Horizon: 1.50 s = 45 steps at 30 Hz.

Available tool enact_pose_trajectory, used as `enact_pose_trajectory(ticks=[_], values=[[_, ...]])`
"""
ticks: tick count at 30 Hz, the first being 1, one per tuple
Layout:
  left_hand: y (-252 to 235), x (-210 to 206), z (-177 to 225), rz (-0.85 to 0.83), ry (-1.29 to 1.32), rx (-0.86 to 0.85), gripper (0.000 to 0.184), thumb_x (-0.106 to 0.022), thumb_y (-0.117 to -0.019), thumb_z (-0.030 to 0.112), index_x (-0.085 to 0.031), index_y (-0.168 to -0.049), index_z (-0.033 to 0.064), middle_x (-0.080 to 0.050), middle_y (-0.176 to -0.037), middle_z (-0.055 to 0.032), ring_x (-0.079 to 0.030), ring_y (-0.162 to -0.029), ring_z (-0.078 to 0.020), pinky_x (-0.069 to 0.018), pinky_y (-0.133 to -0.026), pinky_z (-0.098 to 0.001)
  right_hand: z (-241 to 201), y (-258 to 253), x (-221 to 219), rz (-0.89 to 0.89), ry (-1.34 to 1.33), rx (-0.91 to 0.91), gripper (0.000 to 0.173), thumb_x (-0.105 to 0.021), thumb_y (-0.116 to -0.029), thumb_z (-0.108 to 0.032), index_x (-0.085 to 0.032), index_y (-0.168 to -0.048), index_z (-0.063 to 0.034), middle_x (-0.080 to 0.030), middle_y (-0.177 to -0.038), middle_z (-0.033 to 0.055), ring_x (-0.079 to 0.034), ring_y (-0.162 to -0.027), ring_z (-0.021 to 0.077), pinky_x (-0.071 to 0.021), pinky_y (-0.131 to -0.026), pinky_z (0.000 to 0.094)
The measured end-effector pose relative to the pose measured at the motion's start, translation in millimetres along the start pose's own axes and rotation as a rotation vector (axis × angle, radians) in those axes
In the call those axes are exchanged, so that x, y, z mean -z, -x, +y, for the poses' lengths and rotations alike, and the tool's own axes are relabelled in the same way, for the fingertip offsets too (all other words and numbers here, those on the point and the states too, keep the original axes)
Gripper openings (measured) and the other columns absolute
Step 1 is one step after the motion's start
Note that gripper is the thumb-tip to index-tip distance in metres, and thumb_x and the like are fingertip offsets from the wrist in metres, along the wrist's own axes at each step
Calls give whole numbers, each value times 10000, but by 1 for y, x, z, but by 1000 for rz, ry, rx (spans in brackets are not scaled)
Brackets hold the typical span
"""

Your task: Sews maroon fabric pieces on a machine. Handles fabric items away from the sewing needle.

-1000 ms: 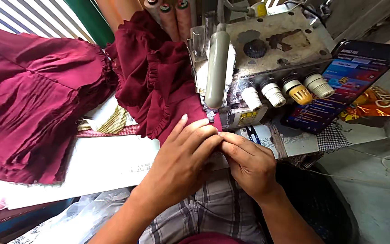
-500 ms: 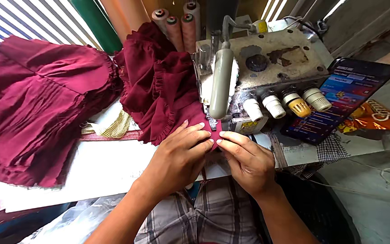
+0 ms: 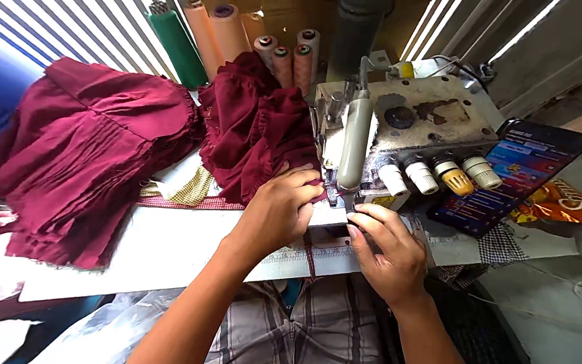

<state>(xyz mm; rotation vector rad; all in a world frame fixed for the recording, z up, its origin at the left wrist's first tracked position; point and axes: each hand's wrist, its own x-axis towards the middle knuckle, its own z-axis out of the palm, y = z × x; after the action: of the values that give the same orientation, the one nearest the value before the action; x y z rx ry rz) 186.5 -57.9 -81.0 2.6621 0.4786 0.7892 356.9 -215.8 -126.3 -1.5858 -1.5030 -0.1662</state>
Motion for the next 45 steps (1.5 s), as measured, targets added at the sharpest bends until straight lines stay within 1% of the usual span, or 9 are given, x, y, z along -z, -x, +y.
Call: enact_pose_trajectory(ticks=[10,16,20,24,32,36,40,42,45], values=[[7,-18,6,177,17,270,313,-568,-899,84,-778,-1132,82,-667,-1362,-69,-603,-1303,-172,-535,-1040,-361,6,38,-34,-109,-214,-47,286,-596,-1024,-292,-768,-947,-77,-730,-849,21,-682,-787,32,-566,-711,183],[39,-29,42,162,-34,441,432,-523,-1018,287,-657,-1372,78,-556,-1503,-110,-425,-1475,-287,-352,-1219,-481,7,36,-37,-184,-118,-83,292,-597,-1007,-305,-780,-894,-108,-726,-807,4,-680,-761,40,-567,-696,205],[34,15,27,253,8,433,370,-517,-1047,376,-773,-1143,127,-743,-1200,-22,-688,-1145,-148,-574,-969,-398,7,38,-40,-172,-59,-50,288,-590,-1000,-307,-784,-884,-128,-718,-782,-4,-681,-740,69,-569,-676,237],[14,52,3,441,-92,370,213,-588,-997,197,-769,-1038,93,-741,-1082,-27,-693,-995,-125,-584,-844,-338,8,40,-42,-157,-46,-35,293,-578,-1008,-310,-788,-901,-136,-717,-789,-11,-680,-745,66,-568,-679,237],[29,-8,22,248,-44,191,229,-573,-1002,215,-783,-1001,124,-752,-1114,-9,-664,-1167,-166,-517,-1042,-354,5,40,-35,-175,-84,-53,247,-618,-992,-302,-796,-944,-137,-742,-867,-25,-696,-834,35,-579,-763,204],[45,-18,23,271,-38,198,245,-569,-1012,204,-779,-1109,123,-740,-1217,-19,-640,-1250,-183,-468,-1123,-371,2,39,5,-65,120,-156,196,-661,-925,-185,-798,-993,-63,-752,-1010,91,-716,-973,182,-595,-849,308],[42,-4,20,400,11,208,215,-592,-1012,207,-784,-1053,119,-735,-1188,-37,-661,-1175,-181,-533,-1017,-383,15,41,31,-125,322,-328,298,-736,-889,-174,-763,-1141,-16,-686,-1175,225,-645,-1086,415,-520,-931,567],[27,13,11,449,-29,228,223,-616,-996,222,-769,-1124,121,-710,-1239,-33,-633,-1216,-185,-532,-1017,-402,21,48,32,-181,343,-354,336,-735,-905,-147,-732,-1211,-9,-671,-1175,246,-657,-1062,429,-544,-907,583],[-1,40,-19,213,-81,300,617,-659,-959,398,-528,-1493,116,-538,-1502,-97,-491,-1401,-273,-421,-1139,-510,16,51,31,-209,394,-352,334,-676,-917,-91,-720,-1238,-12,-691,-1120,238,-692,-971,391,-578,-833,542]])
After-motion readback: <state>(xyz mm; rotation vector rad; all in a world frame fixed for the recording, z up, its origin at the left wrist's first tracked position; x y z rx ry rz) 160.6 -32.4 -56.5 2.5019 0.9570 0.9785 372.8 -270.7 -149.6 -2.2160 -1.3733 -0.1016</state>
